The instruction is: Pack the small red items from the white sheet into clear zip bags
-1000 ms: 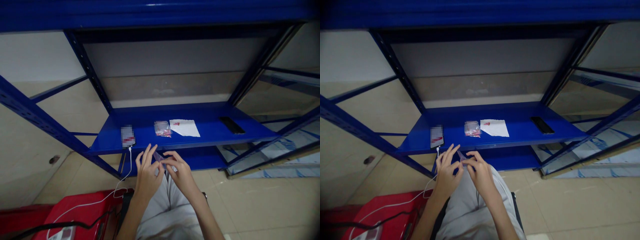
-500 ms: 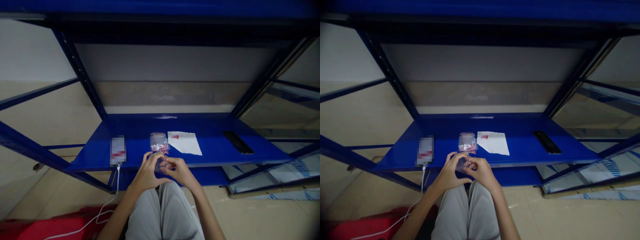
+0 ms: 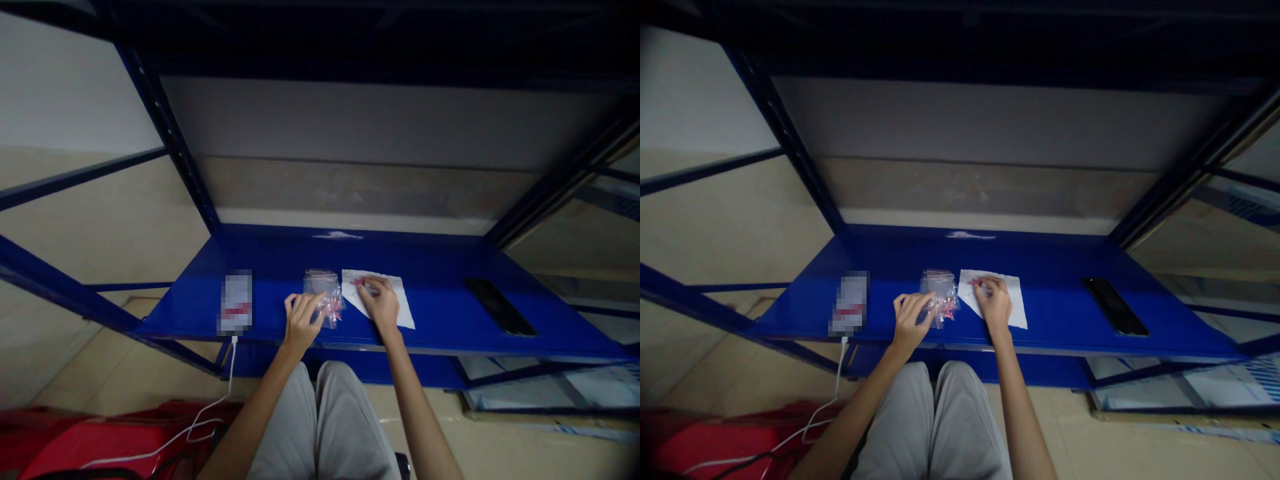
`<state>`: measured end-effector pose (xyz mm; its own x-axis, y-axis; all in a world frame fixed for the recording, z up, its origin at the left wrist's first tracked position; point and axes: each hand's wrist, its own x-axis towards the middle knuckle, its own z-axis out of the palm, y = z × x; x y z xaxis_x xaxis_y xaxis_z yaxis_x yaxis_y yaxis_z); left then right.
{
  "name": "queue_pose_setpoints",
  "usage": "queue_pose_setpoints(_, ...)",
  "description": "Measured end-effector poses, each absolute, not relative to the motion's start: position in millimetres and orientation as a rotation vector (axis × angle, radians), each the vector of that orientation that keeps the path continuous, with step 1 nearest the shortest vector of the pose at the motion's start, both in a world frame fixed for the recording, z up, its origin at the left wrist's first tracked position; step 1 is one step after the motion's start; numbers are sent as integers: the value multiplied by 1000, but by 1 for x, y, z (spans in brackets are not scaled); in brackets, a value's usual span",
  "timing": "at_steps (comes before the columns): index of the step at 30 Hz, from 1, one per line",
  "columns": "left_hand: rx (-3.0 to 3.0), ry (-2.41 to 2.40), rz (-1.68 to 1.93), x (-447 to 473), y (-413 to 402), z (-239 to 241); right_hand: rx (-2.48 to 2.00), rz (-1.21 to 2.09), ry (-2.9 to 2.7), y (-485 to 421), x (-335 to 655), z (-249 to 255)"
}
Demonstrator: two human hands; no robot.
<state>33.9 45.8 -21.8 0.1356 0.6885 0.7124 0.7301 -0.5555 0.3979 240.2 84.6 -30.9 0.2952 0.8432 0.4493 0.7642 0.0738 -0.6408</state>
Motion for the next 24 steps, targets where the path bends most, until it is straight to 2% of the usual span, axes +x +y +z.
queue_pose_setpoints(17, -2316, -1501, -1573, 32, 44, -28, -1742, 49, -1495, 88, 239, -28)
queue_pose_setpoints(20, -2322, -1495, -1579, 32, 45, -29, -1601, 170, -1475, 81, 230, -10)
queue_pose_setpoints(24, -2306, -1540, -1566, 31, 46, -30, -1236, 533, -1666, 62, 203, 20)
